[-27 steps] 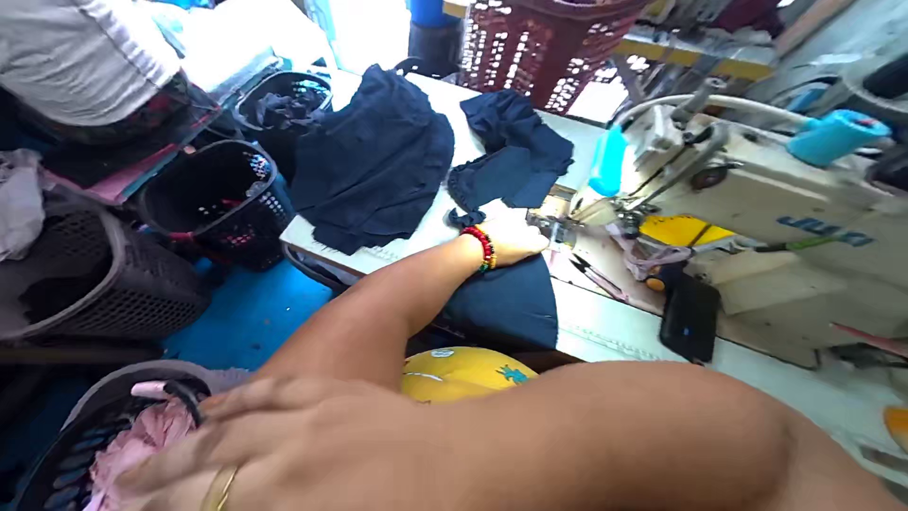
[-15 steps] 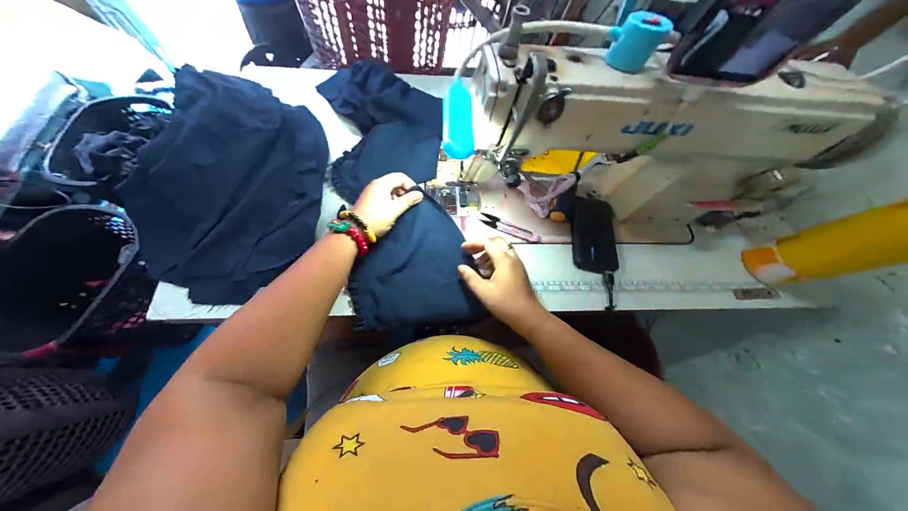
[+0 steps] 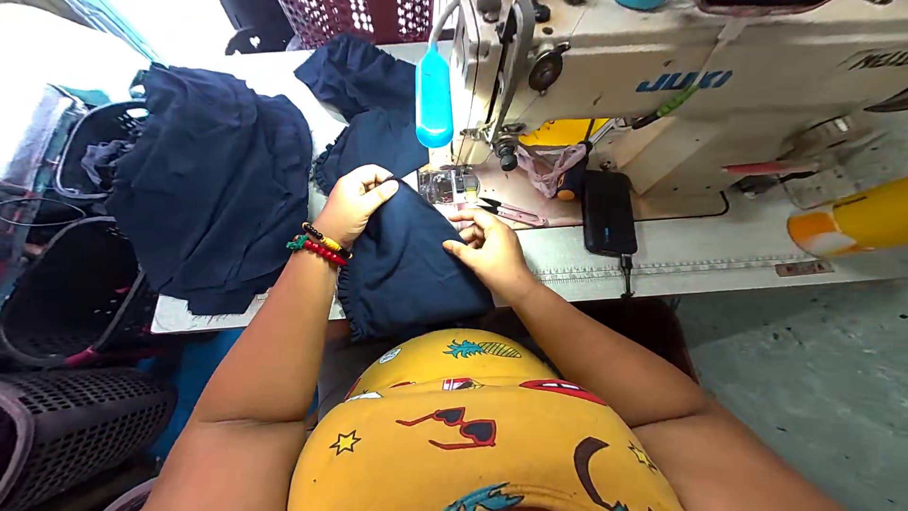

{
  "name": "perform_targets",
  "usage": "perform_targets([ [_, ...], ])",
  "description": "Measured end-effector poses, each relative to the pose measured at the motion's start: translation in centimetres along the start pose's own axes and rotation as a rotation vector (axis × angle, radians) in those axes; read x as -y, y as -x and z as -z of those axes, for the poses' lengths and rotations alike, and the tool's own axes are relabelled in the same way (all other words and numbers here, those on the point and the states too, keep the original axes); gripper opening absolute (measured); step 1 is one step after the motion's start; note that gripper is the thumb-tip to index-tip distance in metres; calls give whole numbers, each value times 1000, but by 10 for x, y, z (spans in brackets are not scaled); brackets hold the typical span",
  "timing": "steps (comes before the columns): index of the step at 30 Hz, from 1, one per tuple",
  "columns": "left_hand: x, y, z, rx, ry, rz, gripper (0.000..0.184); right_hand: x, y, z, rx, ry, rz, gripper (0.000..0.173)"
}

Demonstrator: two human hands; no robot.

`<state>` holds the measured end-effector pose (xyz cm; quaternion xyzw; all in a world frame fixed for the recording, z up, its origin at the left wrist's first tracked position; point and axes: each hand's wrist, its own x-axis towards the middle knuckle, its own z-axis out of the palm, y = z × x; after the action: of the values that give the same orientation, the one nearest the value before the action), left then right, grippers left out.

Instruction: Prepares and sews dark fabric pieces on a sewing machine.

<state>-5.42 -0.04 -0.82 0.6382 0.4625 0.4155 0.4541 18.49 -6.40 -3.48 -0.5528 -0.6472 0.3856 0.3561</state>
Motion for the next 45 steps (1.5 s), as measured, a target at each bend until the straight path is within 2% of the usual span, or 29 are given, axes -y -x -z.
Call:
perform_targets([
  [3, 6, 0, -1, -97, -51, 48, 5, -4, -5, 4, 29, -189, 4, 39],
  [6, 12, 2, -2, -125, -122, 51, 4, -7, -6, 11, 40, -294, 1, 39],
  [11, 14, 6, -6, -155, -108, 27, 6, -11, -1, 13, 42, -308, 41, 29],
  [30, 18, 10, -5, -137, -87, -22, 12, -11, -1, 15, 36, -300, 67, 17],
  [45, 20, 10, -8, -142, -93, -31, 10, -13, -4, 12, 19, -295, 58, 26],
])
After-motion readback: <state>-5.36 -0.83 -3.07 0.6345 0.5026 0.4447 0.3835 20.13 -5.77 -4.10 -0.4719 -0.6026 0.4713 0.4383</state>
